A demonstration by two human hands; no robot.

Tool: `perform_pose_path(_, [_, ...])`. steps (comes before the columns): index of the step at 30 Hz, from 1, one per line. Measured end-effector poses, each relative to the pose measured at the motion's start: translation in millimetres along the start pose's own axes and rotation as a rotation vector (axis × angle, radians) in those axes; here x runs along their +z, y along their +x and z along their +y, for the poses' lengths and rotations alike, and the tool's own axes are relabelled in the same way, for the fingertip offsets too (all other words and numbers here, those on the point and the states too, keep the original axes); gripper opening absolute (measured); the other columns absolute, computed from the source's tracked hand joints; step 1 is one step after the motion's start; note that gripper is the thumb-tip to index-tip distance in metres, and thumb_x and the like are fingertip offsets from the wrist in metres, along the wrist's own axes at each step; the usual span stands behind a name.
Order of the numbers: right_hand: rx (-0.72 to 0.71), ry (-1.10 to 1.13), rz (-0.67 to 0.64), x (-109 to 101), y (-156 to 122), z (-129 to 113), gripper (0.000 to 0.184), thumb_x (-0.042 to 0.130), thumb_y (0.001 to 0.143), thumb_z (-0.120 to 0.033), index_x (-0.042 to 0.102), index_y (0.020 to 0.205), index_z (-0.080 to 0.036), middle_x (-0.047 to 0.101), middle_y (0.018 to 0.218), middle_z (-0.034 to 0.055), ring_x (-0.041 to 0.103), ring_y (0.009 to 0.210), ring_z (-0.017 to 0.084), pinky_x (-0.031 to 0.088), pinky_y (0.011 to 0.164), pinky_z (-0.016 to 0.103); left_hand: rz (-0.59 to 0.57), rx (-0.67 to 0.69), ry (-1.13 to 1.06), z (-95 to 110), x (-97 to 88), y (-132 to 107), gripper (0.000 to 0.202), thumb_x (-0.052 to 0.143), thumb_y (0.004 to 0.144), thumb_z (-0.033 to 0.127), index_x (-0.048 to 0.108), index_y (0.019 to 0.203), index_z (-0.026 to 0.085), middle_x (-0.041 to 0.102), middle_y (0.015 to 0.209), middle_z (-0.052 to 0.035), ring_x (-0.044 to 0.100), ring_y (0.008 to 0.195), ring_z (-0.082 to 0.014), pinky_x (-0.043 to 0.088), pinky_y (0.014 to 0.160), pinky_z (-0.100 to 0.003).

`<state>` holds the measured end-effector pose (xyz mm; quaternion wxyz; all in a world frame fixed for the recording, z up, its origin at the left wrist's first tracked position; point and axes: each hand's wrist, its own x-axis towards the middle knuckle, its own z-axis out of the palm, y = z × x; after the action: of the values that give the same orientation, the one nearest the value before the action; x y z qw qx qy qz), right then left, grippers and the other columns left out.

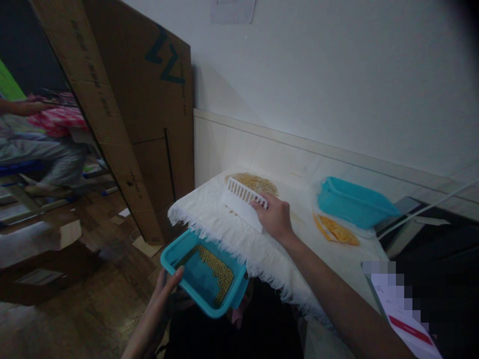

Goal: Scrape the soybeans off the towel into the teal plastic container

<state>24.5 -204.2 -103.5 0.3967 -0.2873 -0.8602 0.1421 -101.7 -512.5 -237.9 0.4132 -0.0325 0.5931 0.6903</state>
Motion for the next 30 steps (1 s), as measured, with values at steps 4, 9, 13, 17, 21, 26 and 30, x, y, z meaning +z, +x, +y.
perform_pose_path(4, [0.011,0.013,-0.008,0,-1,-3,0.015,0.076,0.095,-0.027,0.089,0.102,-0.023,0.088,0.089,0.0060,0.080,0.077,0.024,0.060,0.078,0.033,0.007,0.015,0.033,-1,0.5,1,0.124,0.101,0.068,0.072,0.041,0.170,0.036,0.069,0.146,-0.0192,0.087,0.107,-0.0420,0.076,0.083,-0.052])
perform_pose_path(9, [0.015,0.060,-0.030,-1,-5,-7,0.015,0.076,0.095,-0.028,0.089,0.102,-0.022,0.088,0.090,0.0059,0.080,0.075,0.024,0.059,0.075,0.033,0.006,0.021,0.027,-1,0.8,0,0.125,0.100,0.069,0.073,0.039,0.171,0.035,0.073,0.142,-0.0193,0.087,0.108,-0.0413,0.076,0.085,-0.052])
perform_pose_path(13, [-0.002,0.092,-0.048,-1,-9,-8,0.017,0.077,0.095,-0.029,0.089,0.104,-0.022,0.089,0.089,0.0062,0.080,0.075,0.024,0.060,0.074,0.032,0.043,0.034,0.002,1,0.6,1,0.111,0.099,0.076,0.066,0.044,0.167,0.035,0.070,0.149,-0.0198,0.088,0.100,-0.0363,0.075,0.086,-0.053])
perform_pose_path(17, [-0.038,0.152,-0.058,1,-12,-9,0.019,0.078,0.094,-0.030,0.090,0.106,-0.021,0.089,0.091,0.0074,0.079,0.071,0.024,0.062,0.074,0.033,0.100,0.043,0.022,8,2.3,1,0.091,0.087,0.093,0.054,0.041,0.169,0.036,0.061,0.161,-0.0209,0.086,0.082,-0.0254,0.076,0.083,-0.050])
perform_pose_path(21, [-0.082,0.215,-0.072,0,-17,-9,0.018,0.078,0.095,-0.030,0.091,0.106,-0.023,0.089,0.092,0.0057,0.077,0.067,0.022,0.063,0.072,0.032,0.117,0.072,0.020,14,3.8,2,0.085,0.087,0.092,0.053,0.045,0.165,0.037,0.061,0.161,-0.0192,0.083,0.077,-0.0227,0.076,0.085,-0.051])
perform_pose_path(26, [-0.128,0.263,-0.067,-4,-30,-15,0.014,0.079,0.096,-0.029,0.090,0.102,-0.024,0.087,0.085,0.0036,0.075,0.061,0.019,0.060,0.063,0.028,0.137,0.066,0.036,17,7.4,0,0.080,0.088,0.090,0.057,0.051,0.158,0.036,0.066,0.151,-0.0175,0.084,0.079,-0.0243,0.075,0.088,-0.053])
perform_pose_path(30, [-0.208,0.279,-0.074,-10,-44,-26,0.013,0.077,0.099,-0.026,0.089,0.102,-0.024,0.087,0.081,0.0021,0.075,0.059,0.017,0.060,0.061,0.026,0.113,0.058,0.013,18,11.5,-4,0.076,0.087,0.091,0.057,0.053,0.156,0.036,0.070,0.148,-0.0160,0.085,0.083,-0.0255,0.075,0.091,-0.052])
